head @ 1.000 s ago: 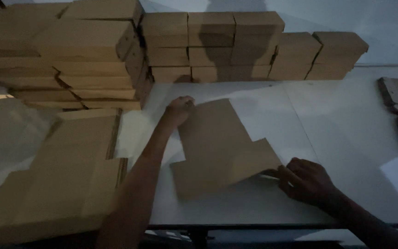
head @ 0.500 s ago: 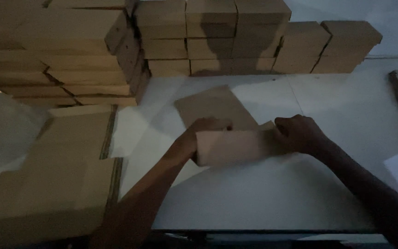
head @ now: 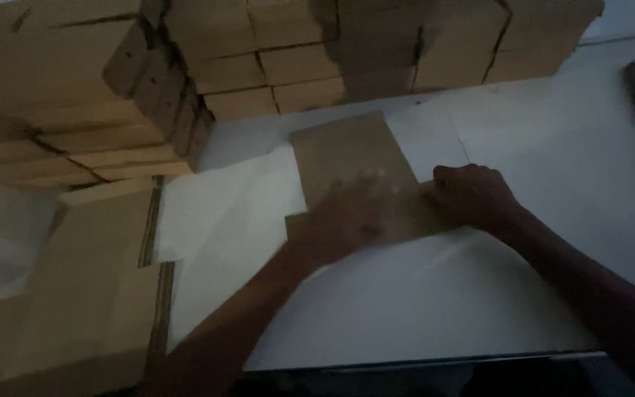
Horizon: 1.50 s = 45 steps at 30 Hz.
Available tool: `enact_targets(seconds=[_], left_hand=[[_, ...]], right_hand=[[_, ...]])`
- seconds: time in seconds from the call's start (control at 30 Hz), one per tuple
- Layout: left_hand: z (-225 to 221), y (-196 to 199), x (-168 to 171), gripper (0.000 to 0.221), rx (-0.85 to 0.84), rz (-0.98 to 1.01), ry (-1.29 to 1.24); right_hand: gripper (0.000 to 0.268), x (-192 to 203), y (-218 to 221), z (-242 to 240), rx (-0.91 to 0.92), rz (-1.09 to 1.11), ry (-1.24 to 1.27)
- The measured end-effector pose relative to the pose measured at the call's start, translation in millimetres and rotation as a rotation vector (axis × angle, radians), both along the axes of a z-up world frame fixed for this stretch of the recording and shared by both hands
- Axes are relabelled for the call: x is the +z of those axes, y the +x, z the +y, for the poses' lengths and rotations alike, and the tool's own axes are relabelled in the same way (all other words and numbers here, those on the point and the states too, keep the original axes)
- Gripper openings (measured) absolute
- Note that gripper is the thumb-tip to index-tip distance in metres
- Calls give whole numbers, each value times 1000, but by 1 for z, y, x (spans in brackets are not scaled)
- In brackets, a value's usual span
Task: The person folds two cardboard boxes by hand on a white table, tucking in the side flaps and closing the top lids before placing the completed boxes onto a stack.
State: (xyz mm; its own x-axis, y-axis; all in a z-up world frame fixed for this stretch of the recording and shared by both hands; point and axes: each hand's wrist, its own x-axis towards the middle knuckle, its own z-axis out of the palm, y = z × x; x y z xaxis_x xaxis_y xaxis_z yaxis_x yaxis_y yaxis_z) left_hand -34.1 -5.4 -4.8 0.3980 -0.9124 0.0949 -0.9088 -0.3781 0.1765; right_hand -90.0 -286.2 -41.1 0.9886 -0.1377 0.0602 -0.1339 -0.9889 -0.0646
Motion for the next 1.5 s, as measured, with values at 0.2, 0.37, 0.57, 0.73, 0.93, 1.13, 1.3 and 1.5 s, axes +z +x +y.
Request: enact_targets(seconds=[0.2,0.37,0.57,0.73,0.93,1.13,1.3,1.5], left_hand=[[-5,-11,-14,64,-68,7,-81],[-3,10,-9,68,-55,-229,112],[18,20,-31,70,111,-593,-31],[14,37,-81,66,223,-598,7],[17,-5,13,73,-40,-166,343],[20,34,6,17,207,-328,173],[30,17,57,45,212,-200,307],[36,64,25,22,204,-374,337]], right_hand=[[54,-60,20,-28,293,-442,-238],[54,31,-14,74,386,-40,117],[81,28,-17,64,367,262,95],[69,-3,-16,60,499,82,-332],[29,-15,-24,58,590,-16,-548],[19,20,-27,56,634,-548,-508],[18,-2,-17,32,453,-783,-363],[24,-10,-1,19,365,-893,-503]])
